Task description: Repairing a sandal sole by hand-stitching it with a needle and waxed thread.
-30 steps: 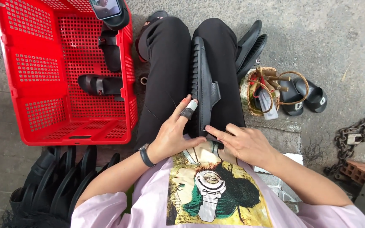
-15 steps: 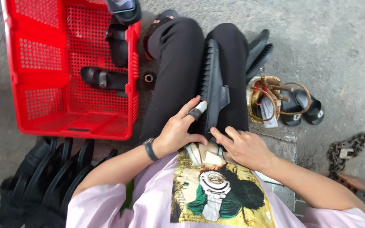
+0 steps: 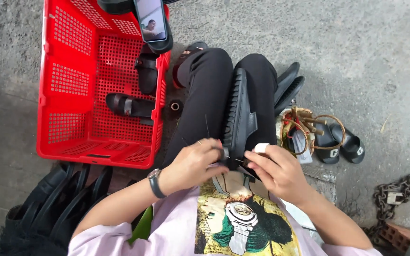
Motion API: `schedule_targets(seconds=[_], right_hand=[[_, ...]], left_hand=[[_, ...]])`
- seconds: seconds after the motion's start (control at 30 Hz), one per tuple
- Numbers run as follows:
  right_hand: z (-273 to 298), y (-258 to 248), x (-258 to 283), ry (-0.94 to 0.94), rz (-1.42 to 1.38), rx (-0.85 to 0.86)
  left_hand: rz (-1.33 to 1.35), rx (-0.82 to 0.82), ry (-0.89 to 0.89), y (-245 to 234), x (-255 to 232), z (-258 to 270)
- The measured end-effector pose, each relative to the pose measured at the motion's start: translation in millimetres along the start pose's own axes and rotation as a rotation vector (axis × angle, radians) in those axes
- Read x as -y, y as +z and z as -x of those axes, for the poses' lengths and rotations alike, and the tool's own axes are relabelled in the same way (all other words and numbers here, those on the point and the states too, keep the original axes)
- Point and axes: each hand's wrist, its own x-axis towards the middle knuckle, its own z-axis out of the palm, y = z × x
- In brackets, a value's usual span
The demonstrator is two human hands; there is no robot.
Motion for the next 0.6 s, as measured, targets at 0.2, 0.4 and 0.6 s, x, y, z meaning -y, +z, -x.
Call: schedule_targets(seconds=[0.2, 0.4, 0.6], right_hand=[[-37.7, -0.6, 29.8, -0.121, -0.341, 0.137], [-7.7, 6.3, 8.0, 0.028, -0.466, 0.210], [6.9, 4.3, 21.8, 0.535, -0.766, -0.221]], left_hand=[[0.450, 0.145, 0.257, -17.9, -45.9, -17.8], [0.772, 0.116, -0.058, -37.6, -50.3, -17.9], [0.479, 0.049, -0.214, -36.5, -39.1, -9.2]])
